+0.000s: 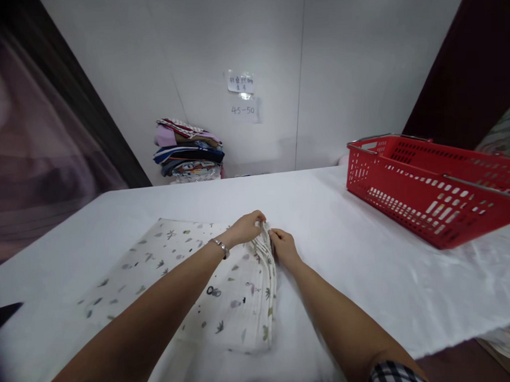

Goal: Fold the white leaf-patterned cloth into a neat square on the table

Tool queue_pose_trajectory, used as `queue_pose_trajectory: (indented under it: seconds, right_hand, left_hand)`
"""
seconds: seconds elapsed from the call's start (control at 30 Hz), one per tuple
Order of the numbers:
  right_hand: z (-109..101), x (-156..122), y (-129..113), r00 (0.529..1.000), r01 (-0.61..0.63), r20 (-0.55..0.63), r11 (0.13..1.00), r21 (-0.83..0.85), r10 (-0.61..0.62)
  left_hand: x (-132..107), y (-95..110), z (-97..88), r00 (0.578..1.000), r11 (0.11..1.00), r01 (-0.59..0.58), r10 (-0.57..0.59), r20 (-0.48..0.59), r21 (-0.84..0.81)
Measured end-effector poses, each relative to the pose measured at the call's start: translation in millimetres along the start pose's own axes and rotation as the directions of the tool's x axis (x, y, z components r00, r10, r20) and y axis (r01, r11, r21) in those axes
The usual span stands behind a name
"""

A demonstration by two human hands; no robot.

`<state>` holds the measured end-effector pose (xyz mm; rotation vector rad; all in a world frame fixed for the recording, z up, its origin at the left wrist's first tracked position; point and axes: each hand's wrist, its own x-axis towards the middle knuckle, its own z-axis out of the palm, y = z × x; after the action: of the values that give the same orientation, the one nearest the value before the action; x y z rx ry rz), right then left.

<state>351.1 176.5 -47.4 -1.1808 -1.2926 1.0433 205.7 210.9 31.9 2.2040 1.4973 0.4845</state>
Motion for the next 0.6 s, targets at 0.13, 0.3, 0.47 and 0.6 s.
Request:
queue_pose_trajectory:
  seconds: [0.13,0.3,0.47,0.6]
  right_hand:
    - [-0.2,1.0,2.9,1.0,-0.007,0.007,0.999,0.041,0.007]
    - [0.5,3.4,7.3,0.999,-0.038,-0.001,0.996,0.075,0.038]
    - [0.2,4.1,9.0,0.999,-0.033,0.025,0.995,0.099,0.03]
    - [0.5,1.7,3.7,0.998,0.002,0.056,0.994,0.112,-0.008]
  left_hand:
    - [1.6,-1.0,1.2,0.999,1.0,-0.01,0.011,-0.046,0.026]
    - [-0.6,0.6,0.7,0.999,0.999,-0.003,0.004,-0.033,0.032]
    - [-1.9,2.4,-7.4,0.998,0.999,-0.046,0.045,0.037,0.012]
    - [1.5,2.0,-10.9,0.997,0.998,-0.056,0.055,0.056,0.001]
